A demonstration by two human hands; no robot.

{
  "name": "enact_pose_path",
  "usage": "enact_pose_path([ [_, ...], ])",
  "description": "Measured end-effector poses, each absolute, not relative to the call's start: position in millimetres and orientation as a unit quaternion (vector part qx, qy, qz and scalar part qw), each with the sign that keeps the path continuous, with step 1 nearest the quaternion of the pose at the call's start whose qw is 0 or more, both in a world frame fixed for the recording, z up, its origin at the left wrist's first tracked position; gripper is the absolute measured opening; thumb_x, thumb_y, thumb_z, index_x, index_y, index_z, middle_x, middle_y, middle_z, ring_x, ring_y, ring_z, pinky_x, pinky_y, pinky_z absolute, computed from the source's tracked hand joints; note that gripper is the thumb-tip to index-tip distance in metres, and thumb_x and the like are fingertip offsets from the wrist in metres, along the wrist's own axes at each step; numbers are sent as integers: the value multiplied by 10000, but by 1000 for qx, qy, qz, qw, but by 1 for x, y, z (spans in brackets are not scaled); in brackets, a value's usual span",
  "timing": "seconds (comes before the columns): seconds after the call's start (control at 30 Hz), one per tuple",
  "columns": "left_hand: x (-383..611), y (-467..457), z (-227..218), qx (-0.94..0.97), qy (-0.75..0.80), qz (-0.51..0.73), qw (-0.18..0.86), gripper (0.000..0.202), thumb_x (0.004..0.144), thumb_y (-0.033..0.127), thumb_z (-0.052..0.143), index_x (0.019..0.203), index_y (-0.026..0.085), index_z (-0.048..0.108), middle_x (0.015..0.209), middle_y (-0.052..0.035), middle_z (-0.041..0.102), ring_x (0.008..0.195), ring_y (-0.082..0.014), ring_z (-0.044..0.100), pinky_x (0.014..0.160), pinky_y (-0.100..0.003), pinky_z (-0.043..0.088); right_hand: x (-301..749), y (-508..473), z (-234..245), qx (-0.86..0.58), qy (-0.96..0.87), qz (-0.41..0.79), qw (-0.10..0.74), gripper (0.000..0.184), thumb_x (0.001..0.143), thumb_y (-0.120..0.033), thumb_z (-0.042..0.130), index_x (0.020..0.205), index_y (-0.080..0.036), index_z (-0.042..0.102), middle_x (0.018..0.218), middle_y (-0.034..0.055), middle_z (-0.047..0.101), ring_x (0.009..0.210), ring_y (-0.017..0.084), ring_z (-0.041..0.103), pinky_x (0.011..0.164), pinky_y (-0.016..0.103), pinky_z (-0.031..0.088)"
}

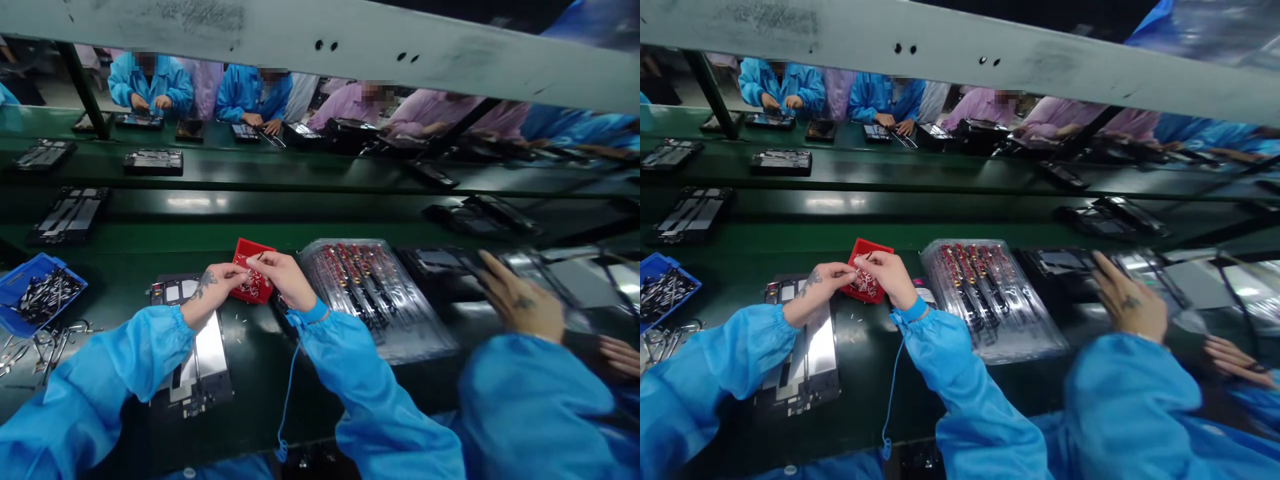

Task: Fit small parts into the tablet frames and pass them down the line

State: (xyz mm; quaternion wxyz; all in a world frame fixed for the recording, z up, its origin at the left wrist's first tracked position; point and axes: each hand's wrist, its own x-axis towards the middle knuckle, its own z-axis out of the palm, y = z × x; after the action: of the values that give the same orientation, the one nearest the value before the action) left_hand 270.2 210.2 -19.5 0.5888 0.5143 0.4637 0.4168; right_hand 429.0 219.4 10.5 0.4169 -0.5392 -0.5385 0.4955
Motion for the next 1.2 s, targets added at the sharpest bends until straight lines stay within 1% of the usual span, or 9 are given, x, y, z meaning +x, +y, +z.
enact_pose_path([
  [0.13, 276, 219, -24, 537, 493, 417, 543, 261, 801, 322, 573, 856, 111, 716, 840, -103, 755, 747, -201, 700, 716, -303, 547, 431, 208, -1, -571, -673, 132, 452, 270, 845, -401, 633, 949, -152, 634, 816, 46, 663, 641, 134, 588, 633, 265, 469],
  [0.23, 275, 220, -22, 581, 511, 398, 493, 222, 805, 276, 563, 838, 132, 728, 839, -87, 756, 765, -201, 695, 727, -291, 533, 432, 197, -11, -486, -795, -79, 355, 211, 958, -237, 476, 983, -147, 665, 924, 85, 693, 834, 171, 647, 739, 267, 486],
  [0.33, 272, 216, -17, 641, 522, 368, 426, 203, 811, 231, 545, 841, 178, 740, 884, -63, 755, 825, -206, 682, 779, -293, 505, 433, 195, -19, -433, -843, -165, 274, 228, 952, -151, 458, 1028, -134, 672, 932, 85, 706, 838, 177, 655, 734, 264, 488],
  [0.47, 270, 211, -13, 711, 514, 315, 362, 193, 809, 202, 549, 821, 204, 741, 880, -62, 750, 844, -218, 673, 845, -314, 474, 433, 199, -22, -414, -870, -163, 214, 223, 943, -166, 467, 932, -129, 687, 832, 77, 697, 732, 163, 638, 642, 261, 460],
  [0.6, 268, 213, -13, 739, 507, 283, 342, 208, 814, 190, 539, 807, 201, 746, 866, -68, 752, 822, -220, 676, 815, -311, 475, 434, 205, -20, -435, -861, -137, 226, 249, 922, -208, 494, 750, -156, 667, 687, 42, 651, 638, 143, 605, 581, 251, 412],
  [0.8, 262, 221, -14, 708, 533, 282, 367, 236, 821, 177, 510, 795, 187, 744, 810, -21, 759, 725, -161, 673, 670, -237, 484, 438, 205, -16, -500, -806, -104, 299, 278, 972, -246, 447, 868, -153, 687, 792, 56, 696, 697, 141, 640, 668, 239, 462],
  [0.97, 262, 218, -14, 714, 522, 292, 364, 249, 834, 209, 508, 864, 200, 755, 880, -49, 759, 794, -196, 676, 720, -263, 476, 428, 198, -20, -463, -852, -57, 237, 272, 968, -213, 431, 1001, -163, 696, 892, 78, 715, 795, 161, 662, 728, 252, 486],
  [1.1, 261, 215, -13, 716, 512, 297, 371, 219, 813, 216, 544, 839, 223, 761, 842, -45, 755, 769, -208, 670, 735, -270, 474, 430, 202, -23, -503, -830, -4, 243, 254, 935, -258, 478, 877, -170, 709, 810, 76, 705, 730, 163, 654, 682, 252, 466],
  [1.2, 259, 216, -13, 694, 518, 307, 394, 206, 789, 195, 557, 827, 209, 759, 823, -48, 755, 754, -210, 672, 725, -276, 481, 437, 211, -23, -575, -763, 52, 290, 383, 951, -373, 453, 736, -163, 691, 724, 85, 683, 669, 166, 639, 635, 259, 452],
])
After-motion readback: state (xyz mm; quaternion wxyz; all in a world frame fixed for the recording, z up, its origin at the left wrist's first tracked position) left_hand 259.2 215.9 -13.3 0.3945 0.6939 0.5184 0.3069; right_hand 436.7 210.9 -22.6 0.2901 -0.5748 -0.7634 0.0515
